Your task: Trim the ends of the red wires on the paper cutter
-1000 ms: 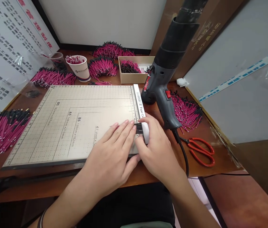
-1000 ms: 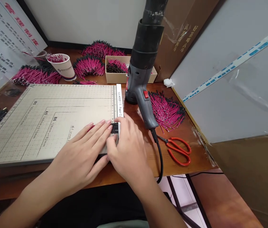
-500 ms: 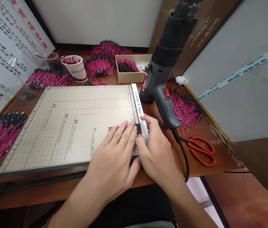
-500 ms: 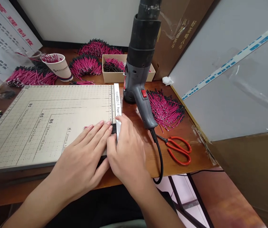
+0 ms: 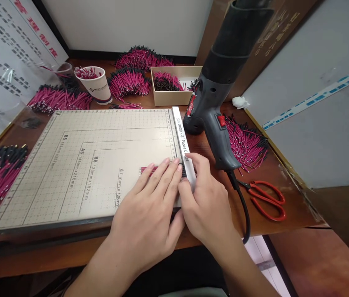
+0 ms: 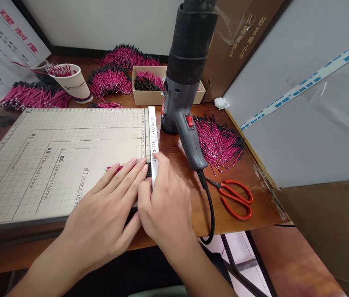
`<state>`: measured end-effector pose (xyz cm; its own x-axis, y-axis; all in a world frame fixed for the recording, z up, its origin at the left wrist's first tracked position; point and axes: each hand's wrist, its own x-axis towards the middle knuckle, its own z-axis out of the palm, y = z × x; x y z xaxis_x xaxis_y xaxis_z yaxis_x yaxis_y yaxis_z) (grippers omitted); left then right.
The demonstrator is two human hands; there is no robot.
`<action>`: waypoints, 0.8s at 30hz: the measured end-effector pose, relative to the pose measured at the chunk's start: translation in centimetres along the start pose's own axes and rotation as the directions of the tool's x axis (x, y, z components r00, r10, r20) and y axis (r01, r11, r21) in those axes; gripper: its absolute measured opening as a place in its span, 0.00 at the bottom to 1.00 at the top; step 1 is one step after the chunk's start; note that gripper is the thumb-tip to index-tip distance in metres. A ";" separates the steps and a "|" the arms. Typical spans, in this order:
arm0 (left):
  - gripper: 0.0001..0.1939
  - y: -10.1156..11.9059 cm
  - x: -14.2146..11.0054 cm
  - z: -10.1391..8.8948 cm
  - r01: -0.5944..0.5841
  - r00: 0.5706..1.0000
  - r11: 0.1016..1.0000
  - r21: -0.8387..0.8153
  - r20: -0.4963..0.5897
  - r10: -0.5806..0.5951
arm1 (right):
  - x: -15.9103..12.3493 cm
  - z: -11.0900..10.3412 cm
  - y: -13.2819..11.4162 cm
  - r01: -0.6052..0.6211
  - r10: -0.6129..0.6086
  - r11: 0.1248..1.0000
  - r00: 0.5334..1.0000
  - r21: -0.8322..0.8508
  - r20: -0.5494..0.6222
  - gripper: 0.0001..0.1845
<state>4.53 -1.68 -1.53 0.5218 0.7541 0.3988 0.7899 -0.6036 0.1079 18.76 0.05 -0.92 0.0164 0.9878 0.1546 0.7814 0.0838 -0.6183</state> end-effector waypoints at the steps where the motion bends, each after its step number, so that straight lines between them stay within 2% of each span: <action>1: 0.28 0.0 0.0 -0.1 0.003 1.000 1.000 -0.008 0.009 -0.003 | 0.0 0.0 0.0 0.005 -0.005 1.000 1.000 -0.006 -0.003 0.25; 8: 0.27 -0.1 0.3 -0.8 0.035 0.999 0.999 -0.004 0.010 -0.035 | -0.1 -0.1 0.0 0.029 -0.029 1.000 1.000 -0.011 -0.011 0.26; 16: 0.27 0.8 0.9 -0.2 -0.036 0.999 0.998 0.054 0.021 0.035 | 0.0 -0.3 0.1 -0.002 0.001 0.998 1.000 0.068 0.008 0.26; 24: 0.28 1.1 0.7 0.5 0.010 1.000 1.000 0.027 0.017 -0.010 | -0.1 -0.3 0.2 0.017 -0.016 0.997 1.000 0.069 -0.009 0.24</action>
<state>5.89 -1.67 -1.64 0.5191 0.7644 0.3823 0.8033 -0.5892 0.0873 19.10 -0.04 -0.78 0.0093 0.9852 0.1712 0.7365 0.1090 -0.6676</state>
